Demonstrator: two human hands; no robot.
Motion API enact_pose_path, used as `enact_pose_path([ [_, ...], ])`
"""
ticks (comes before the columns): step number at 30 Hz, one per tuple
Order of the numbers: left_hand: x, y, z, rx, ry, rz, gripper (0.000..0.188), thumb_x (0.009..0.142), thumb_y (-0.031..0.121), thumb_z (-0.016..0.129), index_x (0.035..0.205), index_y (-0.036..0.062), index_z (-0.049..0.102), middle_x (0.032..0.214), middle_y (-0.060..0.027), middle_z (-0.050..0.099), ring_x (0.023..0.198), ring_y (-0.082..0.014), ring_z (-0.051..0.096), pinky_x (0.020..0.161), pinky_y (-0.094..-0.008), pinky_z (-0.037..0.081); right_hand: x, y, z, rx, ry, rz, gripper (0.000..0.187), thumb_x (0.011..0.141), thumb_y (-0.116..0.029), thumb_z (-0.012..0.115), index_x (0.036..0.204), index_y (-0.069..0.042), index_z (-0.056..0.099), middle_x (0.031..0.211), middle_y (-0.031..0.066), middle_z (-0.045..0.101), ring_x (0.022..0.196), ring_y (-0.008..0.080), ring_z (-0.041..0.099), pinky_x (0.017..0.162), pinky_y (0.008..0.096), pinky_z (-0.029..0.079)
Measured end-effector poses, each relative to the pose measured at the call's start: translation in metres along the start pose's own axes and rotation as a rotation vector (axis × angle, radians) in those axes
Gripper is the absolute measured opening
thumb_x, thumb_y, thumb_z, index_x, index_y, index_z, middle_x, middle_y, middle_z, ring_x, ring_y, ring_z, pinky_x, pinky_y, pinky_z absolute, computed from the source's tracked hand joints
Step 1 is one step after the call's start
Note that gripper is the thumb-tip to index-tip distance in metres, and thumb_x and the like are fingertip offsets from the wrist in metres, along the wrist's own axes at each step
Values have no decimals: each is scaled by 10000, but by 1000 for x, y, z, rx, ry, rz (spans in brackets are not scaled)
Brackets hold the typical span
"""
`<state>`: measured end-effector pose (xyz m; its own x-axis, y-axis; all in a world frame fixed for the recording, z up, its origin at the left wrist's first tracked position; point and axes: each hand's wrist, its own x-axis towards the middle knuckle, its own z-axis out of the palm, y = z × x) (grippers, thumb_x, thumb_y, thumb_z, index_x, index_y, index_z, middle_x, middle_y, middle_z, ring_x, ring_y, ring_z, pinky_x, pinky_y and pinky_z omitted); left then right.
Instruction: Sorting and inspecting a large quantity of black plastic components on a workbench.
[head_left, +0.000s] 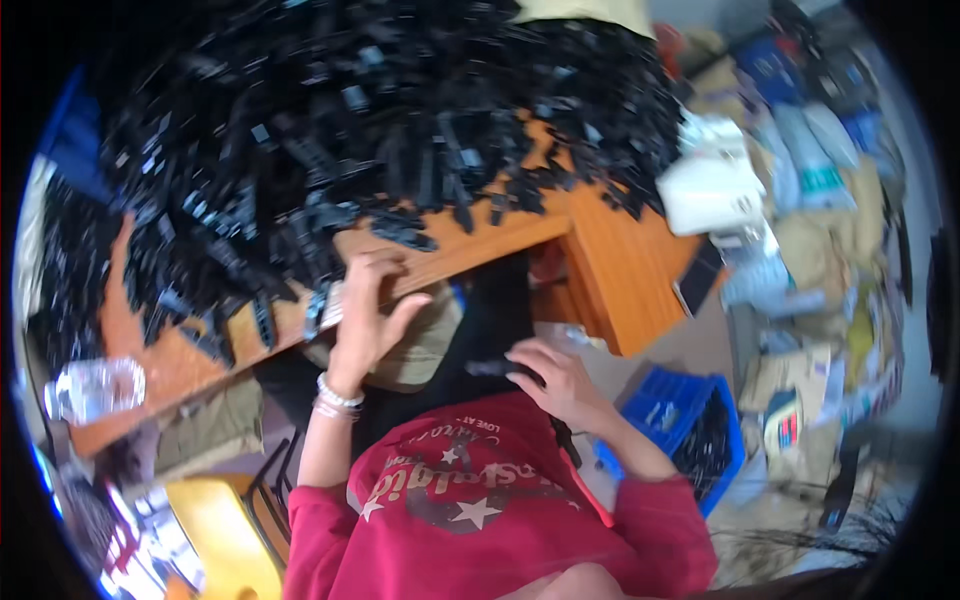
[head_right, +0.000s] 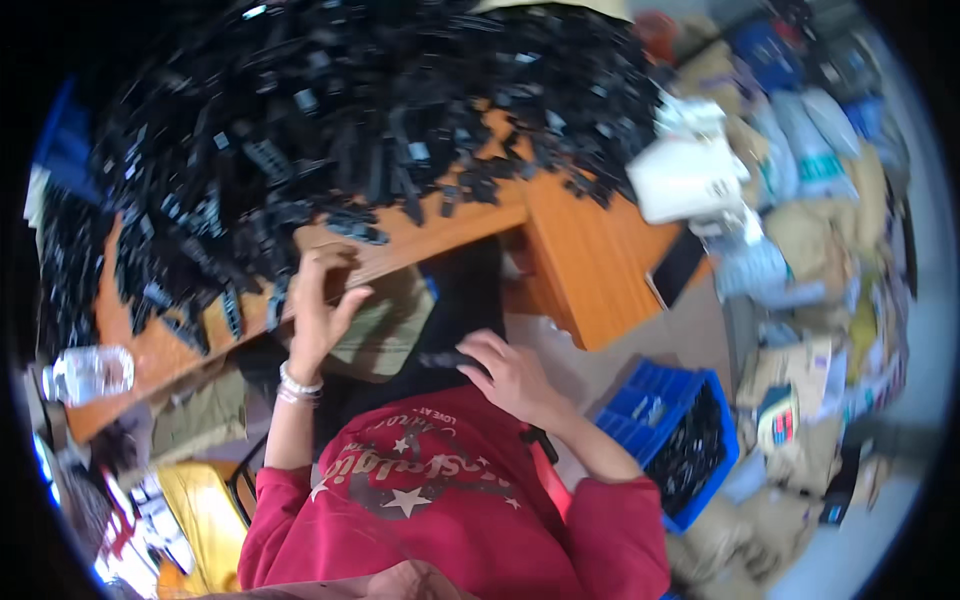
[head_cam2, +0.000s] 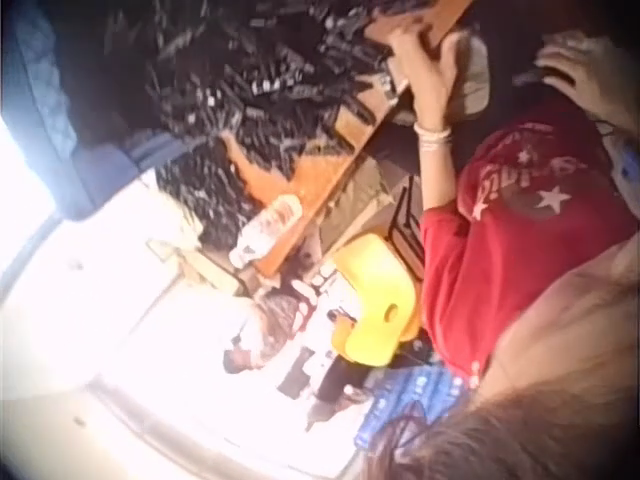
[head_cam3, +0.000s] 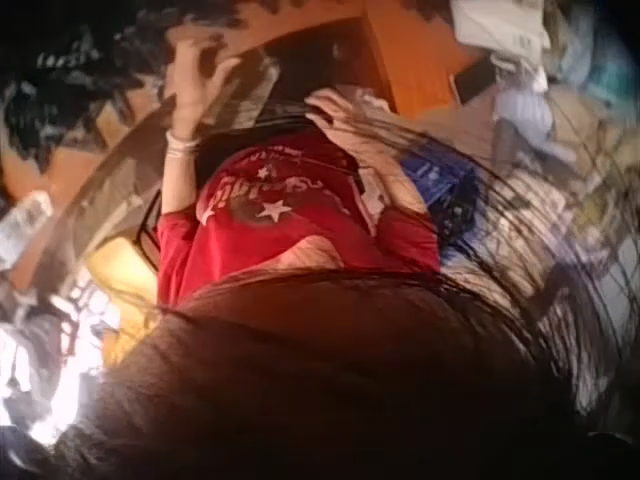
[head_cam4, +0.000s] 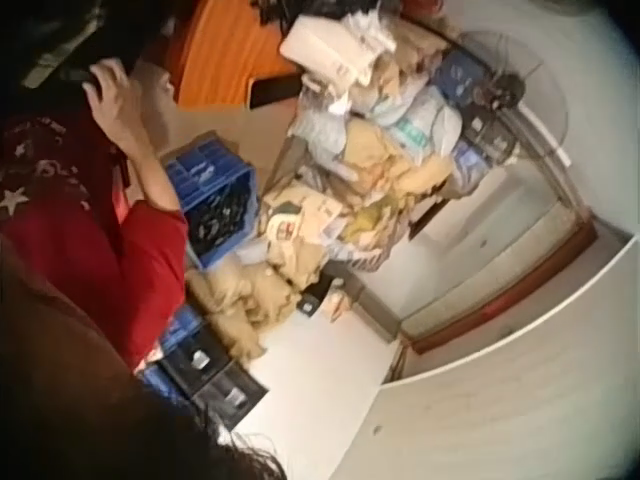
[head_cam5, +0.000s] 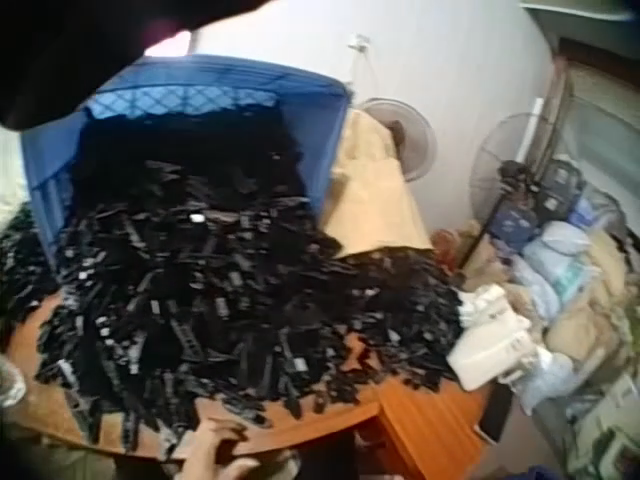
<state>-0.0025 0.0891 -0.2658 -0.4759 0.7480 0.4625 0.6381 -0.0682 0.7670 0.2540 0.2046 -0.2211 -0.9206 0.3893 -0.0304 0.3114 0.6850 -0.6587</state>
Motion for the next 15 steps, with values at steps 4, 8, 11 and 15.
enact_pose_path([
  [4, 8, -3, 11, 124, -6, 157, 357, 716, 97, 803, 977, 28, 568, 1034, -153, 604, 926, -330, 561, 788, -394, 462, -136, 28, -46, -272, -172, 507, 259, 760, -113, 729, 1005, -52, 671, 1007, 127, 650, 951, 335, 636, 791, 399, 524],
  [8, 7, 0, 11, 196, -4, 101, 247, 757, 59, 761, 944, 10, 607, 1038, -147, 623, 957, -323, 588, 829, -379, 479, -272, 53, -118, -670, 148, 987, 196, 720, -127, 703, 894, -38, 709, 931, 181, 671, 875, 356, 653, 783, 451, 520],
  [11, 8, -1, 8, 213, -19, 95, 201, 781, 39, 742, 937, -3, 621, 1047, -147, 627, 962, -316, 594, 842, -376, 485, -381, 100, -155, -848, 290, 1416, 308, 780, -245, 740, 1009, -46, 688, 1063, 185, 655, 943, 367, 645, 826, 449, 513],
  [15, 15, -1, 14, 158, -33, 78, 142, 813, 22, 708, 921, -10, 623, 1023, -148, 644, 941, -310, 602, 845, -367, 484, -432, 115, -183, -1006, 826, 1398, 318, 834, -299, 693, 1030, -48, 697, 1051, 181, 662, 951, 373, 644, 847, 448, 503],
])
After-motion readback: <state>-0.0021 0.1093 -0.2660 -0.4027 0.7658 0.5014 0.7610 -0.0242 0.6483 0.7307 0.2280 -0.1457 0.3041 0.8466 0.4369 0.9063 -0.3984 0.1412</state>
